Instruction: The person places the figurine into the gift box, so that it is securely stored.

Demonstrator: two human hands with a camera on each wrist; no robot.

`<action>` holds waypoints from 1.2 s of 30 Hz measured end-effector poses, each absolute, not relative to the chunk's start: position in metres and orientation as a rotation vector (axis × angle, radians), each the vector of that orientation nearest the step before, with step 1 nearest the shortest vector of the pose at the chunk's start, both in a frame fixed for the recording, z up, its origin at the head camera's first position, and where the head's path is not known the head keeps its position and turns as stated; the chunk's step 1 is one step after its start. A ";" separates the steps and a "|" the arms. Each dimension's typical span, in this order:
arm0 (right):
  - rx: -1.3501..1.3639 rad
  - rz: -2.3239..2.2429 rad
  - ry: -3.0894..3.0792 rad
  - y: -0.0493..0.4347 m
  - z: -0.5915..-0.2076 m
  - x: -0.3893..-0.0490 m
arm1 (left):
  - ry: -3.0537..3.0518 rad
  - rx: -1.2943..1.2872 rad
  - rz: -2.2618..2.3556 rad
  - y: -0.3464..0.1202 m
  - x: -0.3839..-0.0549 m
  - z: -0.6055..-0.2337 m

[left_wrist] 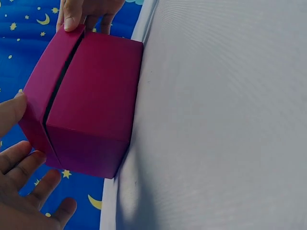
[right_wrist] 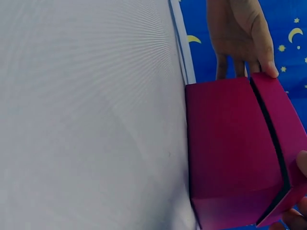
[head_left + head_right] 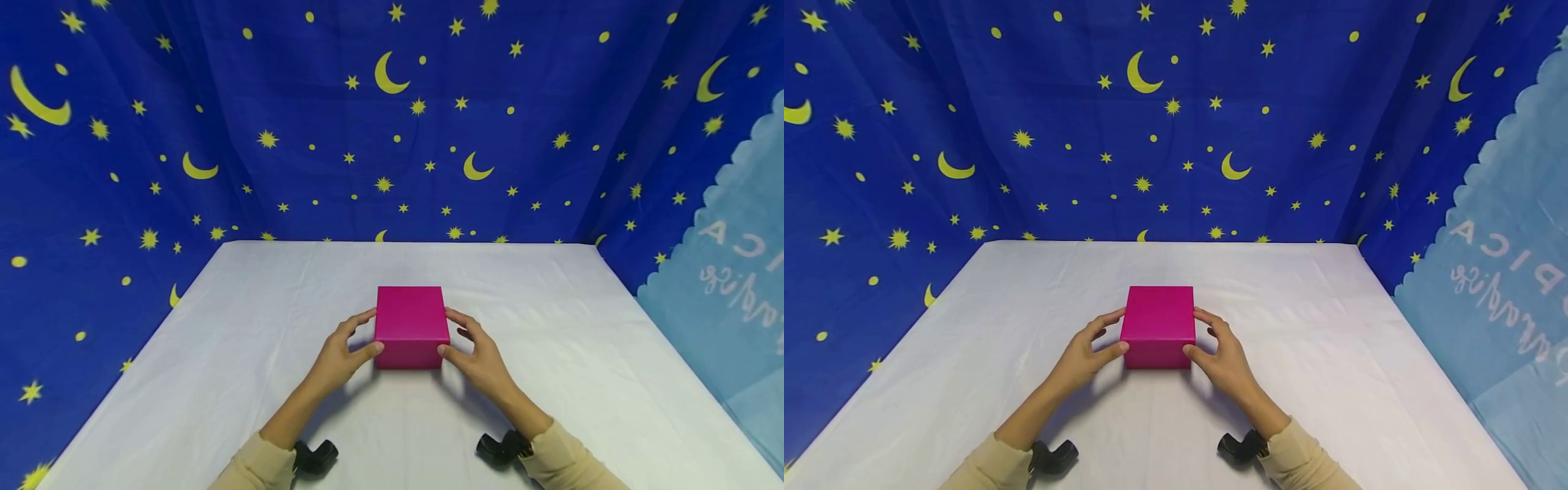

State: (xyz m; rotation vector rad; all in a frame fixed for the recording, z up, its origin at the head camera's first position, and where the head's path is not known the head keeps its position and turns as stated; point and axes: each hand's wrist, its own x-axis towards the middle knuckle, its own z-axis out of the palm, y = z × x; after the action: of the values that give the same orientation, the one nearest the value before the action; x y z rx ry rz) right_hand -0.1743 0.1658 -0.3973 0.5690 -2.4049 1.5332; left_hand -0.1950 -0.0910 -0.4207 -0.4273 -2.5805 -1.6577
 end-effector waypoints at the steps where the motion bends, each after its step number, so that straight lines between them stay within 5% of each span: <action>1: 0.570 1.529 -2.411 0.166 -0.398 -0.175 | -2.587 -0.420 -1.659 -0.091 -0.195 -0.421; 13: 0.581 1.494 -2.456 0.175 -0.433 -0.193 | -2.658 -0.377 -1.599 -0.092 -0.195 -0.425; 36: 0.541 1.429 -2.517 0.172 -0.427 -0.189 | -2.710 -0.346 -1.570 -0.090 -0.199 -0.432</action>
State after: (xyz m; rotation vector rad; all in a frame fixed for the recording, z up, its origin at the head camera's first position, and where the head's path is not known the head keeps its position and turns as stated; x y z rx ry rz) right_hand -0.1890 0.1723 -0.4269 0.5414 -2.5172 1.4288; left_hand -0.1990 -0.0895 -0.4321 -0.3461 -2.7099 -1.5702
